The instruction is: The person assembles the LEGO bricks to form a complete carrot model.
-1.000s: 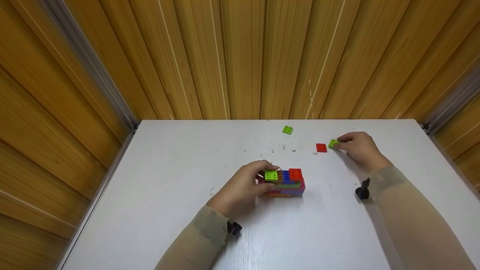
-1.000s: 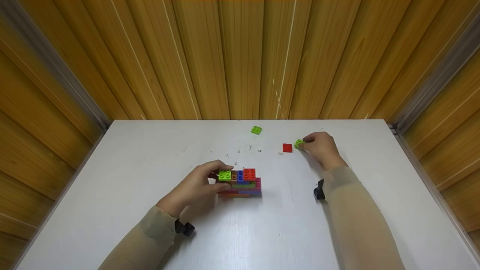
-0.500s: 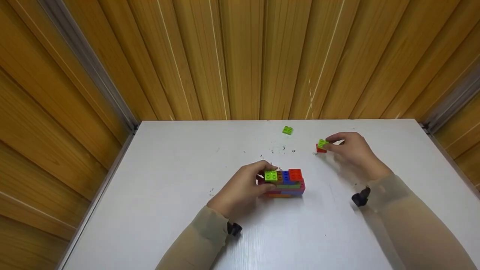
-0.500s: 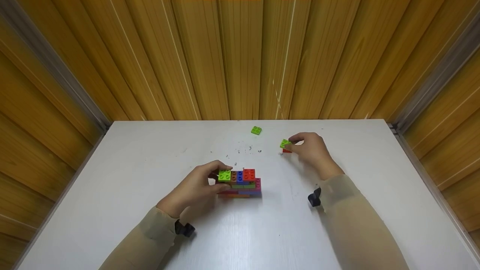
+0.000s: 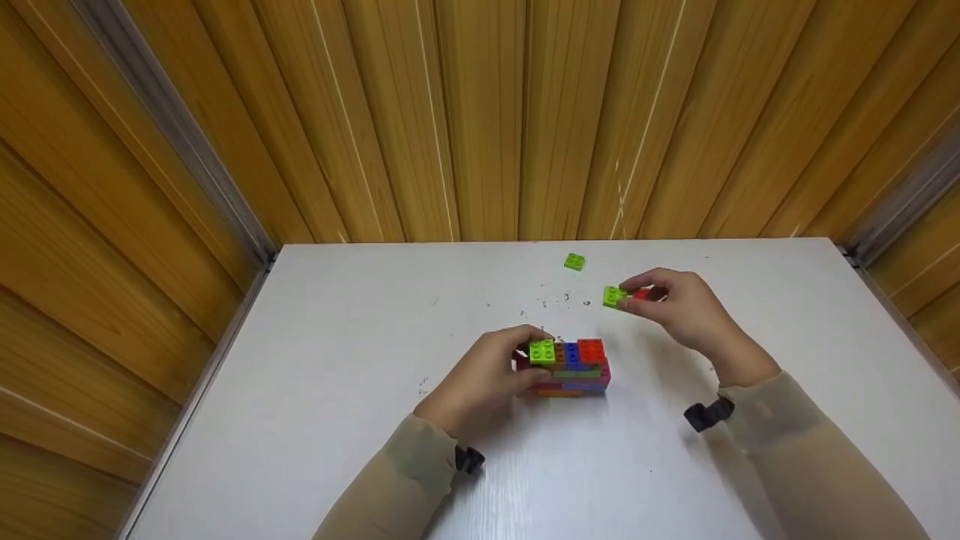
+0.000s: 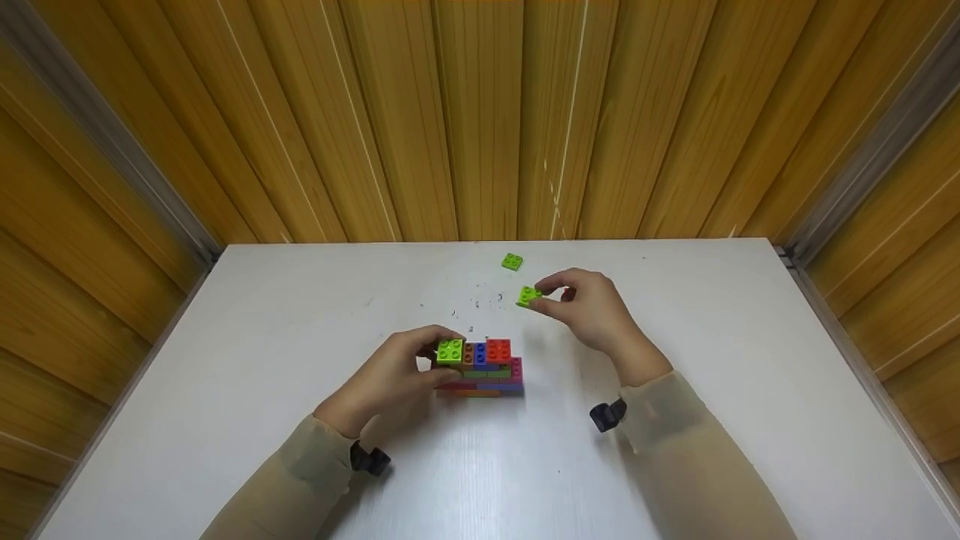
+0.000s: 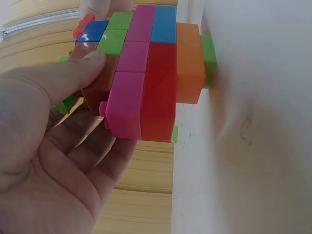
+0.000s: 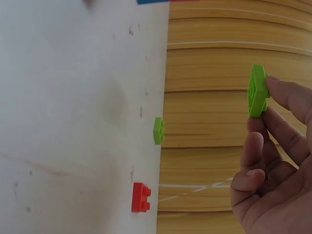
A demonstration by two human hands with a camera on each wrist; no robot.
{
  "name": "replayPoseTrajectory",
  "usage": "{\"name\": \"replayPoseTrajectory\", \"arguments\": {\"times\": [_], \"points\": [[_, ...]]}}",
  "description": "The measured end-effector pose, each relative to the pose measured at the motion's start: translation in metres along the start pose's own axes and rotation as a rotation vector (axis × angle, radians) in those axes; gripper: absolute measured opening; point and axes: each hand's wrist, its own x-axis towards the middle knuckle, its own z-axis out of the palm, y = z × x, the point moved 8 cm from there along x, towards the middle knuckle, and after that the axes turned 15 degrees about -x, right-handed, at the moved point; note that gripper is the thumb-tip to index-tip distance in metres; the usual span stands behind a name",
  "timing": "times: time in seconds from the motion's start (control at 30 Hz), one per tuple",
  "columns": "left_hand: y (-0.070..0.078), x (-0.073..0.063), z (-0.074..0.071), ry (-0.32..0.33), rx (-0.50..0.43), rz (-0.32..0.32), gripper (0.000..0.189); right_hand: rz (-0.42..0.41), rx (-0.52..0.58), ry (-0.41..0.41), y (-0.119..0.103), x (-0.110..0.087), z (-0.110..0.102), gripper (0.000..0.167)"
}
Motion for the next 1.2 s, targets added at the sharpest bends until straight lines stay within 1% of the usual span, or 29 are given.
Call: {"name": "replayPoseTrajectory", "arguments": {"times": [0.17, 0.33, 0.47, 0.7, 0.93, 1.1, 1.2], "points": [[0.001, 0.000, 0.000, -0.010, 0.013, 0.023, 0.043, -0.076, 0.050, 0.041, -0.023, -0.011, 0.002, 0.037], [0.000, 0.000, 0.001, -0.016, 0.026, 0.029, 0.043, -0.163, 0.102, 0.083, -0.042, -0.023, 0.006, 0.025], [0.000, 0.001, 0.002, -0.019, 0.033, 0.034, 0.043, -0.197, 0.125, 0.089, -0.052, -0.032, 0.011, 0.019], [0.000, 0.001, 0.000, -0.018, 0.032, 0.059, 0.040, -0.259, 0.127, 0.068, -0.069, -0.042, 0.019, 0.016], [0.001, 0.001, 0.001, -0.021, 0.040, 0.084, 0.040, -0.288, 0.152, 0.041, -0.076, -0.046, 0.028, 0.016], [0.002, 0.001, 0.001, -0.027, 0.046, 0.118, 0.039, -0.301, 0.142, 0.019, -0.076, -0.046, 0.036, 0.016], [0.003, 0.001, 0.001, -0.024, 0.055, 0.125, 0.039, -0.312, 0.134, 0.008, -0.076, -0.045, 0.040, 0.016]]}}
